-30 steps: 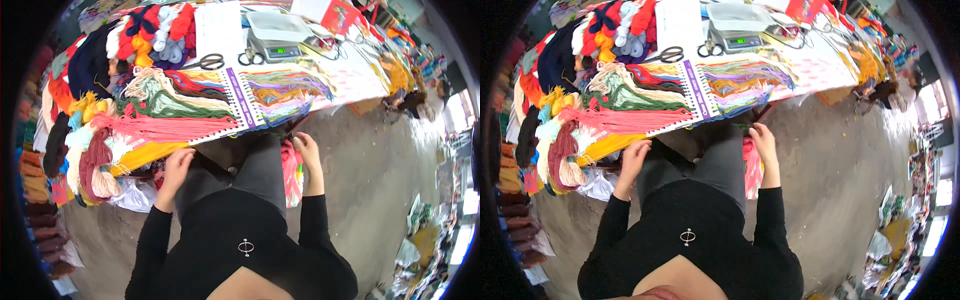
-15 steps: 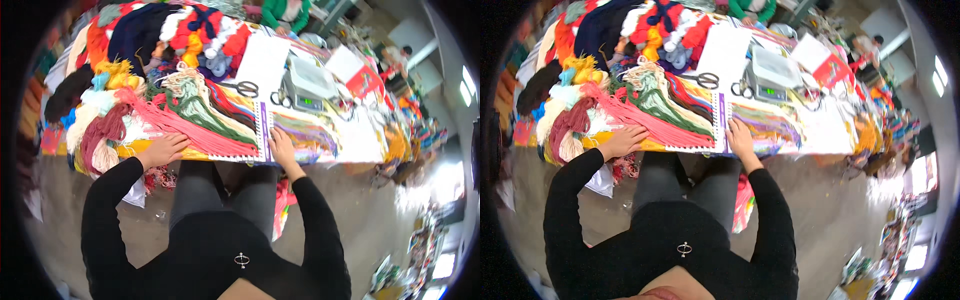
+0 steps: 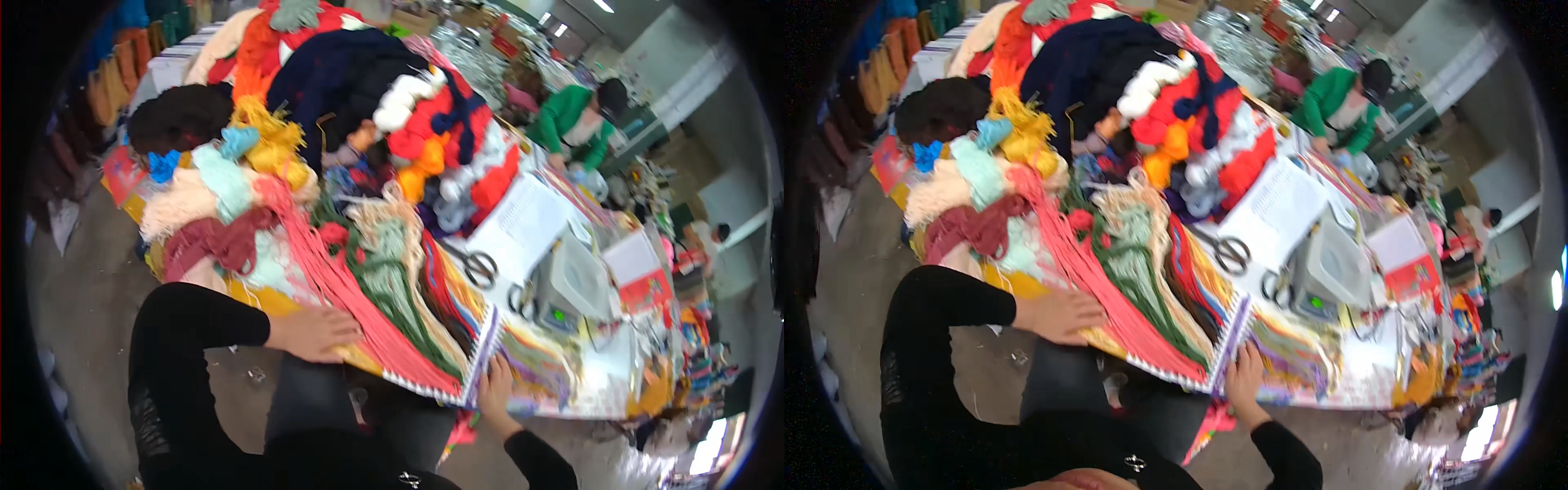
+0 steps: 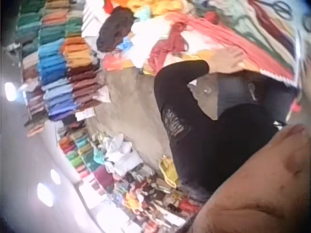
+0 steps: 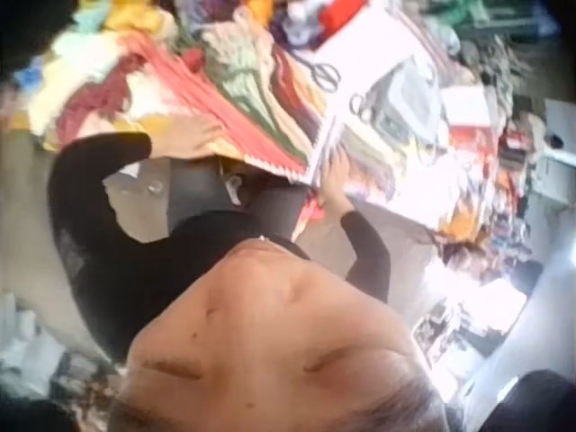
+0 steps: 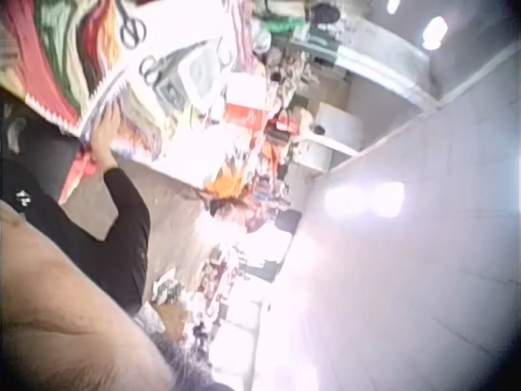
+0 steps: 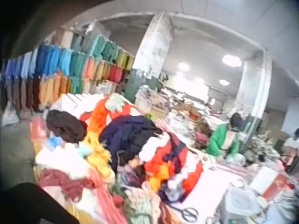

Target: Sorting various colors of yarn and organizing them into color sample index cards.

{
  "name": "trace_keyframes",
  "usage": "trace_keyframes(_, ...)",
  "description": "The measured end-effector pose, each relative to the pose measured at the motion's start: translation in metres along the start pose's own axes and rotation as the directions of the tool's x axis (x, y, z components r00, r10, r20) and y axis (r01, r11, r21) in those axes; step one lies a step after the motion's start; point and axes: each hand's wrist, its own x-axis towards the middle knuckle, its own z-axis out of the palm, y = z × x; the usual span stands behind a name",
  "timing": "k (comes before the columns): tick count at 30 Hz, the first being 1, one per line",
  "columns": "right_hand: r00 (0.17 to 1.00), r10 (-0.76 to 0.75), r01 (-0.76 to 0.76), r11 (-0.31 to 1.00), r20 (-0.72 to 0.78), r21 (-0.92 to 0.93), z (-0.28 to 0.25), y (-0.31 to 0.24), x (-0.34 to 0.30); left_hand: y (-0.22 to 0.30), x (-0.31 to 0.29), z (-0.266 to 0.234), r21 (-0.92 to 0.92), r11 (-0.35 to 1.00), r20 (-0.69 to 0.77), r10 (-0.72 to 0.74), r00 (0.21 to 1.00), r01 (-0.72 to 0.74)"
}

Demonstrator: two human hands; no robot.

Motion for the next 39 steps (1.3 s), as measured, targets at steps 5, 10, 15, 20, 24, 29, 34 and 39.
trace_keyframes(5,0.994,0.01,-0.015,0.999,0.105,0.044,-0.009,0.005,0.007,-0.011,0.012,-0.003,-0.166,0.986,0.108,-0.013,0.994,0.03)
trace_keyframes(10,0.986,-0.03,0.014,0.995,0.163,0.097,-0.006,0.013,0.027,-0.02,0.012,0.002,-0.16,0.985,0.069,-0.049,0.996,0.06)
trace_keyframes(15,0.966,0.028,-0.051,0.995,0.256,0.087,-0.018,0.004,0.045,-0.026,0.016,-0.004,-0.233,0.97,0.132,-0.033,0.991,0.064)
trace_keyframes(20,0.937,0.061,-0.079,0.996,0.345,0.036,-0.017,0.007,0.043,-0.026,0.016,-0.002,-0.21,0.975,0.179,-0.028,0.983,0.066)
trace_keyframes(24,0.896,0.101,-0.112,0.994,0.431,0.0,-0.021,0.009,0.043,-0.023,0.016,-0.002,-0.179,0.981,0.173,-0.048,0.984,0.08)
trace_keyframes(29,0.881,0.095,-0.072,0.995,0.464,-0.067,-0.037,-0.006,0.055,-0.021,0.01,0.006,-0.108,0.989,0.225,-0.071,0.972,0.097)
trace_keyframes(34,0.853,0.174,-0.106,0.981,0.493,-0.164,-0.046,-0.024,0.062,-0.02,0.017,-0.016,-0.086,0.992,0.289,-0.063,0.955,0.091)
trace_keyframes(39,0.798,0.459,-0.461,0.882,0.39,-0.096,-0.046,-0.04,0.076,-0.019,0.055,-0.06,-0.156,0.866,0.753,-0.207,0.625,0.475)
